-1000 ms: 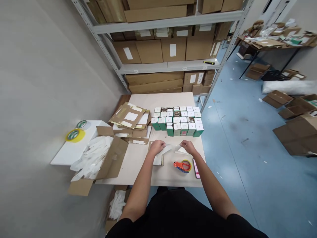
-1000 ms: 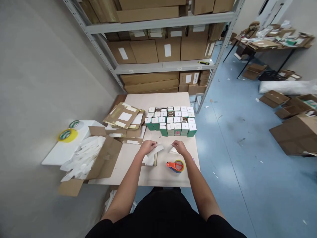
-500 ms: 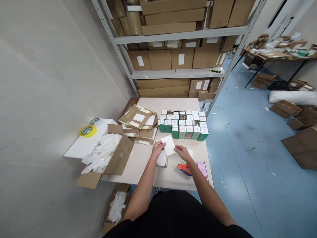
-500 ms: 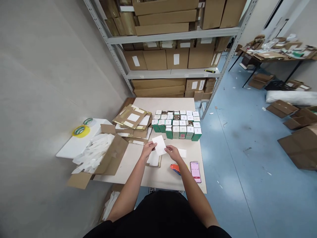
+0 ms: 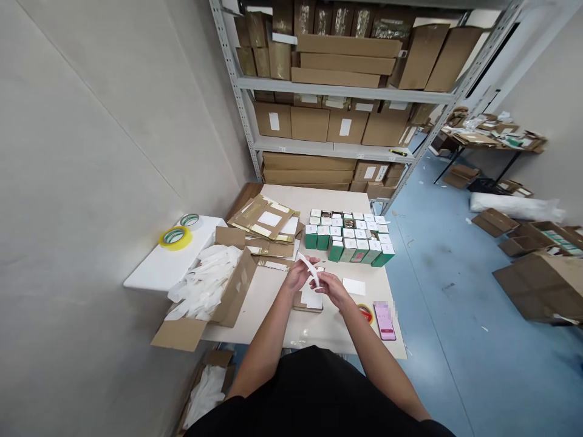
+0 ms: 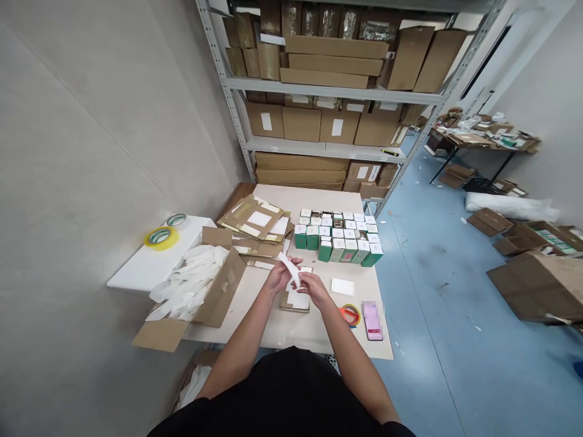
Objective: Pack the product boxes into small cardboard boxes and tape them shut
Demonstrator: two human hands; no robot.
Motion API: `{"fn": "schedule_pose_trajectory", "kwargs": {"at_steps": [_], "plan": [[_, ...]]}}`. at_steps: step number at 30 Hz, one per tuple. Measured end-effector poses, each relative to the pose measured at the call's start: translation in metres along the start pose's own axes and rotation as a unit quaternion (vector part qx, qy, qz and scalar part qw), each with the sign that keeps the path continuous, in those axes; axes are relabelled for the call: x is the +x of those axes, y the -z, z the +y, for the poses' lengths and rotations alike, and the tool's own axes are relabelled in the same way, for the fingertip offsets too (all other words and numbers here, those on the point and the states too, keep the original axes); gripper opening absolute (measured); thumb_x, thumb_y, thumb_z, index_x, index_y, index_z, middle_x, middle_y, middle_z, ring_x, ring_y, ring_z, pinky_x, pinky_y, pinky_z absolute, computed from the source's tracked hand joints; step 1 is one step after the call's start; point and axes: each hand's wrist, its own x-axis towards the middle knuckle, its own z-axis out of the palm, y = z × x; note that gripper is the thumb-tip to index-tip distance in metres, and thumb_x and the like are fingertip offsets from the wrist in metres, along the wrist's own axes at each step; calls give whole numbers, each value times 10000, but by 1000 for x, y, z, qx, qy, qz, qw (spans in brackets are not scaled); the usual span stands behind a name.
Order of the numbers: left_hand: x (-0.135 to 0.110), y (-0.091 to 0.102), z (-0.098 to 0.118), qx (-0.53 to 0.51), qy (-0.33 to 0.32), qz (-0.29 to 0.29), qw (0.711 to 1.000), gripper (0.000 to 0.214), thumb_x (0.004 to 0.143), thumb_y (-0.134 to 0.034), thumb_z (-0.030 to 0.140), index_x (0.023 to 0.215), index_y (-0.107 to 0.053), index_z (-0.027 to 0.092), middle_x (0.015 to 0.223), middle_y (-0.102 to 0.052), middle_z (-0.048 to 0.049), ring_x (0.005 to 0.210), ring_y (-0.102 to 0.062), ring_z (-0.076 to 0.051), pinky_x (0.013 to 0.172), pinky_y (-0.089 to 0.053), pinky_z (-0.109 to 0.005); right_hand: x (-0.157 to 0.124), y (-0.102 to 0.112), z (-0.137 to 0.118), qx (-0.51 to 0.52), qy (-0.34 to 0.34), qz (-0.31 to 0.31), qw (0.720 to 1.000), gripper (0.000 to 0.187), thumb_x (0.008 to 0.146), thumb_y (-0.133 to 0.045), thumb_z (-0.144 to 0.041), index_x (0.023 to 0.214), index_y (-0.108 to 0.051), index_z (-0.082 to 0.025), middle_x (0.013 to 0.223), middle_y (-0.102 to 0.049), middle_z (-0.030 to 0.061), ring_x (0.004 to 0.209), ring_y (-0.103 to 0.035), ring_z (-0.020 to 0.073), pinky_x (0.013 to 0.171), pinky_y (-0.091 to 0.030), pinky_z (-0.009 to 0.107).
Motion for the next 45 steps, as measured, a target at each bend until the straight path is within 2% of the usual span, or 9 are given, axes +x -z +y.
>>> {"fn": "schedule_pose_trajectory", "kwargs": {"at_steps": [3,6,8,11,13,17,21,33,45], "plan": [[1,11,5,-7,33,21,999,503,880,-672,606,1121,-706,166,1073,-781,-151,1037,-729,-308,870,-567,-434,6,-12,10,16,35,85,996,400,658,-898,-502,806,-672,-207,763,-737,22,707,-712,169,643,-529,248],[-3,25,9,15,49,52,997,666,867,-609,739,1173,-693,154,1078,-783,-152,1030,-735,-288,837,-568,-381,9,-21,20,29,85,179,980,415,646,-895,-528,797,-670,-213,749,-725,9,713,-708,171,656,-526,260],[-9,34,11,19,57,19,998,748,854,-553,807,1180,-688,148,1097,-779,-161,1037,-735,-275,837,-567,-361,9,-29,26,19,109,231,967,415,667,-875,-552,813,-677,-217,751,-728,17,753,-717,191,685,-529,280],[-17,43,16,34,43,-37,998,715,760,-726,742,1158,-687,149,1103,-777,-154,1022,-736,-271,863,-568,-361,4,-40,29,-13,121,262,957,382,702,-847,-540,841,-698,-218,786,-742,32,823,-727,215,736,-529,307],[-19,45,22,49,13,-25,998,655,713,-818,642,1135,-686,159,1099,-780,-138,1028,-732,-270,898,-565,-371,-1,-47,28,-25,126,268,955,345,731,-820,-514,882,-729,-218,829,-757,41,858,-726,220,765,-528,319],[-17,45,36,67,-30,6,997,528,774,-780,565,1112,-685,171,1141,-773,-133,1076,-719,-260,970,-547,-384,-14,-54,16,-43,136,255,956,302,786,-754,-479,944,-766,-222,949,-792,73,890,-719,222,793,-535,338],[-14,39,45,44,-44,3,998,486,766,-799,515,1090,-684,172,1103,-780,-121,1027,-726,-242,960,-550,-374,-19,-54,2,-73,143,249,955,281,783,-745,-471,896,-764,-214,927,-797,79,832,-709,212,775,-525,337],[-3,20,48,21,-65,33,997,505,731,-852,493,1080,-692,165,1007,-786,-106,925,-742,-232,851,-573,-353,-18,-43,-29,-86,145,241,956,213,756,-747,-436,778,-758,-225,832,-783,52,752,-673,187,726,-494,317],[-3,10,50,38,-78,57,995,494,736,-844,483,1078,-693,159,985,-783,-99,916,-737,-224,847,-568,-347,-13,-29,-37,-84,150,216,961,211,742,-751,-429,768,-745,-219,809,-771,50,733,-670,184,702,-487,310]]}}
